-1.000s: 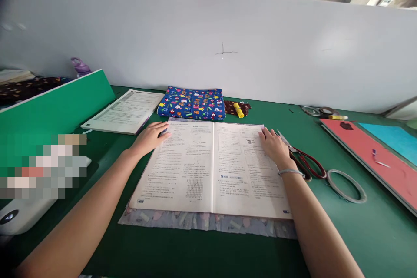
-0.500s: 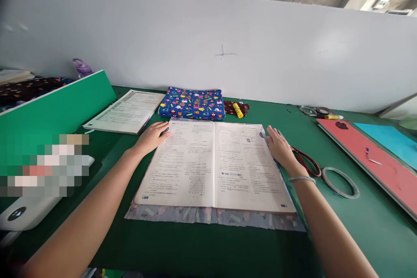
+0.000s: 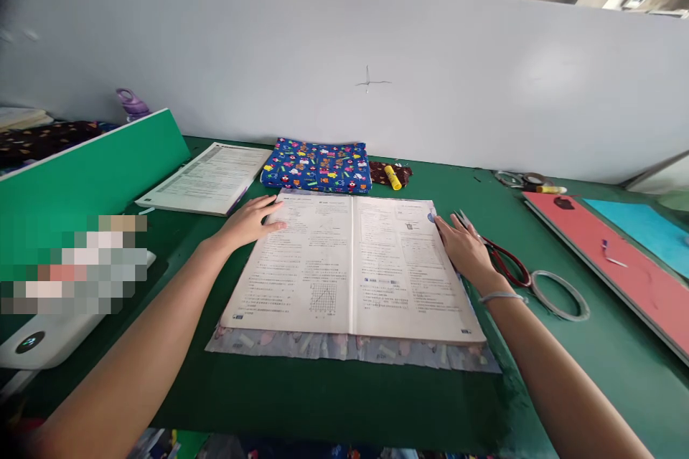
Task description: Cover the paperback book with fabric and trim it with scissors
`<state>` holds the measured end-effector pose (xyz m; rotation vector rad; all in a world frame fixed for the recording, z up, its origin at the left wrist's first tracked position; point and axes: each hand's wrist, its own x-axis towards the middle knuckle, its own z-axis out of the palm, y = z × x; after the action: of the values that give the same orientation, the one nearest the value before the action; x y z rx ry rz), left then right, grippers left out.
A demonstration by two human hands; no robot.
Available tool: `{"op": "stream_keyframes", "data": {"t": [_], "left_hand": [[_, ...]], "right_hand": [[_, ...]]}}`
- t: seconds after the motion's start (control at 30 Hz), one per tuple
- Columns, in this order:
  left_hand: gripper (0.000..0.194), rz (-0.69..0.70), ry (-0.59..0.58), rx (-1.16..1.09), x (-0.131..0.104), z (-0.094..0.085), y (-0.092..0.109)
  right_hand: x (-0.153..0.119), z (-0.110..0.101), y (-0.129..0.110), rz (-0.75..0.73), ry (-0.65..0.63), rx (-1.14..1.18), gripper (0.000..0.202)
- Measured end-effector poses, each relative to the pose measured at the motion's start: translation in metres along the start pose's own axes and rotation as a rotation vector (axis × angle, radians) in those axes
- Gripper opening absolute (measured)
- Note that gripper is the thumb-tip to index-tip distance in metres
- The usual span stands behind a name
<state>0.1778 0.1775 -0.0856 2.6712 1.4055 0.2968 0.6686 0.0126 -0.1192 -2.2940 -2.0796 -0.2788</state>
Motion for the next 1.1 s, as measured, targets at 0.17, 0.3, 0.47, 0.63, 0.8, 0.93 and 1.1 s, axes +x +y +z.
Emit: {"op": "stream_keyframes", "data": {"t": [0.17,0.3,0.47,0.63,0.8,0.93,1.1], "left_hand": [[0.071,0.003,-0.011,-0.01,0.0,-0.002,-0.001],[0.07,0.012,-0.001,-0.02,0.0,0.0,-0.004],[0.071,0.027,0.005,-0.011,0.002,0.004,-0.006],[0.07,0.017,-0.006,-0.025,-0.001,0.004,-0.003],[0.074,0.0,0.013,-0.085,-0.004,-0.009,0.006],[0.061,-0.094,0.019,-0.069,-0.017,-0.04,0.022],[0.051,-0.408,0.081,-0.035,-0.099,-0.062,0.063]], "right_hand": [[-0.002,-0.006,-0.002,0.004,-0.02,-0.009,0.053],[-0.003,-0.005,-0.001,-0.008,-0.019,-0.029,0.052],[0.0,-0.003,0.003,-0.022,-0.014,0.008,0.052],[-0.004,-0.026,0.0,0.168,0.127,0.285,0.05],[-0.056,-0.073,-0.049,0.13,0.218,0.39,0.046],[-0.111,-0.103,-0.109,-0.27,0.109,0.405,0.051],[-0.142,-0.119,-0.146,-0.472,0.119,0.371,0.063]]}}
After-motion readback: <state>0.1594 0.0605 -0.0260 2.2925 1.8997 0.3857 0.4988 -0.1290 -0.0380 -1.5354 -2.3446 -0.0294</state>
